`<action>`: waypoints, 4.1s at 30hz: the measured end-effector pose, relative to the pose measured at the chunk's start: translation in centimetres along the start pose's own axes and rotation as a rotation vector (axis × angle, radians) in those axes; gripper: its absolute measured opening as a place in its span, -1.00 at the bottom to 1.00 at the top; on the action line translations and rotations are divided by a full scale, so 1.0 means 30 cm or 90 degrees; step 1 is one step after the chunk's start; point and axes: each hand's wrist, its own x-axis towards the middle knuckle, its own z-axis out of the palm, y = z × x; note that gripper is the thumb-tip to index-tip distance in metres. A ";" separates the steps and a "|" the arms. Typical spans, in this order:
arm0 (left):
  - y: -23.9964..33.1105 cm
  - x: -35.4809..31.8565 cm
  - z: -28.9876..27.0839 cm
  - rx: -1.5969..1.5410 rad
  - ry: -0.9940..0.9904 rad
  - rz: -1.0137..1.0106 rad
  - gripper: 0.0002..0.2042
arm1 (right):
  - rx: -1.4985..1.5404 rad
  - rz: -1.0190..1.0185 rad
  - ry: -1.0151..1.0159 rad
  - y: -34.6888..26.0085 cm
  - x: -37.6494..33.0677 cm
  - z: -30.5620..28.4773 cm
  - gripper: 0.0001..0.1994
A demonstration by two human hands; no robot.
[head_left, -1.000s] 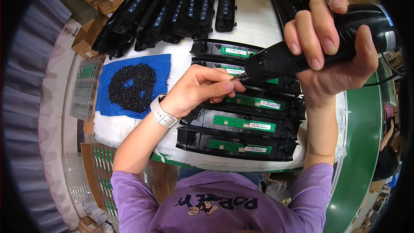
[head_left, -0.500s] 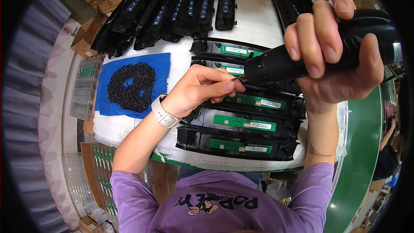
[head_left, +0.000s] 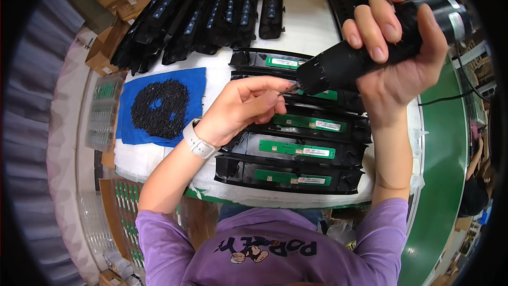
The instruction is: Assembling electronic components by inserting small pins and mounting circuit boards onto plastic housings.
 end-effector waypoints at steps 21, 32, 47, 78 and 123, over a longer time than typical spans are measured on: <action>0.007 0.006 -0.030 0.041 0.221 0.012 -0.75 | -0.489 0.024 0.086 0.001 0.028 -0.224 -0.76; 0.035 -0.006 -0.011 -0.026 0.189 0.031 -0.80 | -0.476 0.046 0.120 0.022 0.035 -0.271 -0.81; 0.017 -0.007 0.004 0.089 0.197 0.021 -0.79 | -0.180 -0.006 0.016 -0.013 0.013 -0.139 -0.68; 0.027 -0.042 0.029 0.058 0.173 0.033 -0.81 | 0.078 0.054 0.092 0.073 -0.007 0.032 -0.67; 0.030 -0.008 -0.057 -0.262 0.263 0.139 -0.71 | -0.128 0.043 -0.112 0.182 0.065 0.010 -0.67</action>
